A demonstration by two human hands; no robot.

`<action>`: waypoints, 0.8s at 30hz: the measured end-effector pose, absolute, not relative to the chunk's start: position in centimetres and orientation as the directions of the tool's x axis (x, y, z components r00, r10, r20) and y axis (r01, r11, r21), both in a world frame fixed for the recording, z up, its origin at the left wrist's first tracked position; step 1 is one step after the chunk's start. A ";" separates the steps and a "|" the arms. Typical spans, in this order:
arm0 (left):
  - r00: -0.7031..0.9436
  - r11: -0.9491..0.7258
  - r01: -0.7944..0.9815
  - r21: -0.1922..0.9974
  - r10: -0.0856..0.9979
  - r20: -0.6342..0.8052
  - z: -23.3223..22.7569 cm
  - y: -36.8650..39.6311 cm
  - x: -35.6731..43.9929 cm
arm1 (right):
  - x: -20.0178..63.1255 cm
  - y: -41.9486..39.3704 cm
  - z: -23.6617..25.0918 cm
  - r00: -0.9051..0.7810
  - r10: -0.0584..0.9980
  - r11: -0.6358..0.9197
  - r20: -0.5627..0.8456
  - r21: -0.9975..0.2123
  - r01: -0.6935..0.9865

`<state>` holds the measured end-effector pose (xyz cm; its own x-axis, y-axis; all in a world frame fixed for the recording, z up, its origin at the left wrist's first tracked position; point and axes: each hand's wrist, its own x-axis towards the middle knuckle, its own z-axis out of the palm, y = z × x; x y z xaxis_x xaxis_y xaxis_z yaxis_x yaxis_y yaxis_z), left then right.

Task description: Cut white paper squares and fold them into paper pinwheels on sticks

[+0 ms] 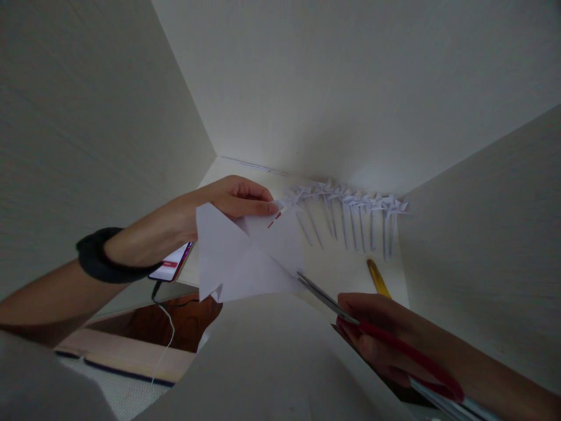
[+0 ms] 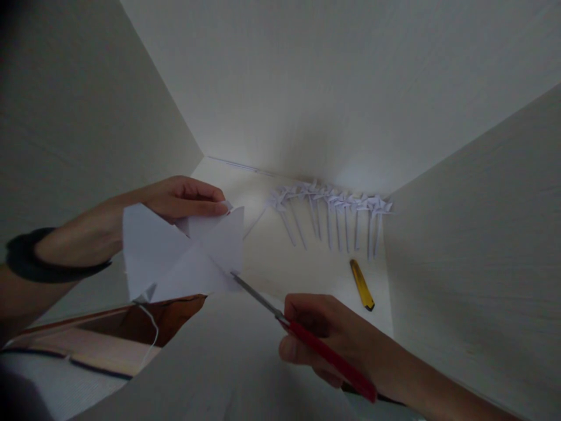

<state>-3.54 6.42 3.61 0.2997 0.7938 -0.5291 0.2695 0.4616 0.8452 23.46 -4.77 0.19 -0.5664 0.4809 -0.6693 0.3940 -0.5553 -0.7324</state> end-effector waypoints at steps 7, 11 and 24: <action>0.342 0.430 0.310 0.848 0.782 -0.522 3.4 6.6 -4.1 | 23.0 -4.0 1.3 -0.593 0.443 -0.569 -0.672 -0.722 0.394; 0.336 0.447 0.359 0.819 0.756 -0.561 3.4 6.9 -4.2 | 23.1 -4.1 1.4 -0.603 0.440 -0.552 -0.666 -0.730 0.403; 0.326 0.433 0.284 0.856 0.795 -0.511 3.8 6.4 -3.8 | 23.3 -3.8 1.0 -0.588 0.491 -0.434 -0.643 -0.766 0.474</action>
